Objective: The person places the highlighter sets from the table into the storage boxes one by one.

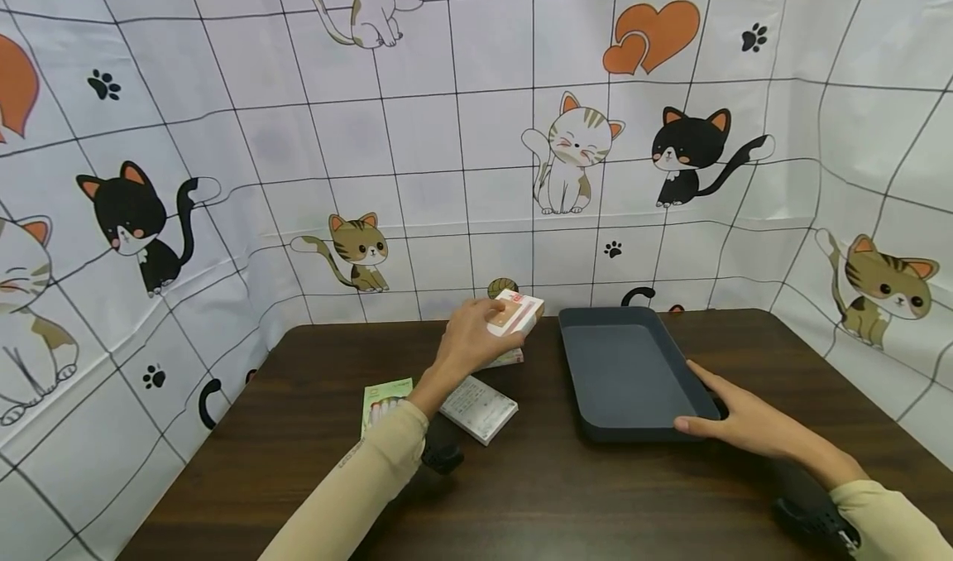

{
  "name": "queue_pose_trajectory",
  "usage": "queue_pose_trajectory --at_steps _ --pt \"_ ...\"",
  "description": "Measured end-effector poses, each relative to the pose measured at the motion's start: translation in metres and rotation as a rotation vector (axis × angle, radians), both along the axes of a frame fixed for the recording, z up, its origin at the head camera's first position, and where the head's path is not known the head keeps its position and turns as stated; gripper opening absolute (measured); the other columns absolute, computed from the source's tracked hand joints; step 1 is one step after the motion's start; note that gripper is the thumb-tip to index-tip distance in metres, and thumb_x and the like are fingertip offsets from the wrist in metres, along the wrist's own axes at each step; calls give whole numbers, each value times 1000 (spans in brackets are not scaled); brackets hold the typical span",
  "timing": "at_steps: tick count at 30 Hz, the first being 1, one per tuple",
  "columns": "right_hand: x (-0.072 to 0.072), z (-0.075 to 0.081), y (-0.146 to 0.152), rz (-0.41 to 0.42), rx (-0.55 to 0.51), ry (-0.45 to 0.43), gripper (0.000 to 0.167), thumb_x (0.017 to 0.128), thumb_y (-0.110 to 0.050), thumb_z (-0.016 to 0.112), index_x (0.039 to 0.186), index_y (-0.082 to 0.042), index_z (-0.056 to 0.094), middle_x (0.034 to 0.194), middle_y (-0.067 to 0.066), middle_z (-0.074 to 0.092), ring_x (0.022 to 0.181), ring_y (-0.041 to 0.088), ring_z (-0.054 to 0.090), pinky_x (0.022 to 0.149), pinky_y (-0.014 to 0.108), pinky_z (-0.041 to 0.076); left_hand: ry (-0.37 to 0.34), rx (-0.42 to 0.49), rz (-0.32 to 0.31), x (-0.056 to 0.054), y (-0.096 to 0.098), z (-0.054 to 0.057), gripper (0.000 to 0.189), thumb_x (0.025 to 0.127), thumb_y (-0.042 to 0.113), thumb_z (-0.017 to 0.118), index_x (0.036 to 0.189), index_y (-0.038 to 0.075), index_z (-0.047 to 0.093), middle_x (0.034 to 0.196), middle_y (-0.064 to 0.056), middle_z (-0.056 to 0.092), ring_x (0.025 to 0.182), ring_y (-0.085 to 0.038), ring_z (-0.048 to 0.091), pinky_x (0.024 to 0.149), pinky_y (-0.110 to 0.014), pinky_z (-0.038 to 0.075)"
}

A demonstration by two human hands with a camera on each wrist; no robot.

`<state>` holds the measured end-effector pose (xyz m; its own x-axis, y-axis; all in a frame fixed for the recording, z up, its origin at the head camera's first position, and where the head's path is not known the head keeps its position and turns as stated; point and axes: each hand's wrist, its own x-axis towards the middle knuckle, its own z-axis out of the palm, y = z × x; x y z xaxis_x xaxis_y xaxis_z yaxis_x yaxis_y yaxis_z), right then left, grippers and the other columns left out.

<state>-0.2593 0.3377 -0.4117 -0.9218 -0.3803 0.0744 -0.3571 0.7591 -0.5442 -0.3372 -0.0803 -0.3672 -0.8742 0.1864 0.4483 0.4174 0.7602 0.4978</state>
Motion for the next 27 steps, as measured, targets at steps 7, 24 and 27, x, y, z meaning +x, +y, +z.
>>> queue_pose_trajectory --at_steps 7,24,27 --pt "-1 0 0 2 3 13 98 94 -44 72 162 0 16 154 40 25 133 64 31 91 75 36 -8 -11 -39 1 16 4 58 81 47 75 129 15 69 126 -9 60 98 -24 55 81 -41 48" --pt "-2 -2 0 -12 20 21 98 93 -45 72 162 -2 17 154 38 27 133 62 33 91 73 38 29 -132 -262 3 27 1 57 81 47 75 129 16 69 121 -2 60 98 -17 55 77 -30 47" --pt "-1 -2 1 -9 18 24 98 93 -45 72 162 -2 17 154 38 27 133 62 33 91 73 38 21 -133 -265 3 28 0 58 81 47 75 129 15 69 120 -2 60 98 -17 54 75 -29 47"
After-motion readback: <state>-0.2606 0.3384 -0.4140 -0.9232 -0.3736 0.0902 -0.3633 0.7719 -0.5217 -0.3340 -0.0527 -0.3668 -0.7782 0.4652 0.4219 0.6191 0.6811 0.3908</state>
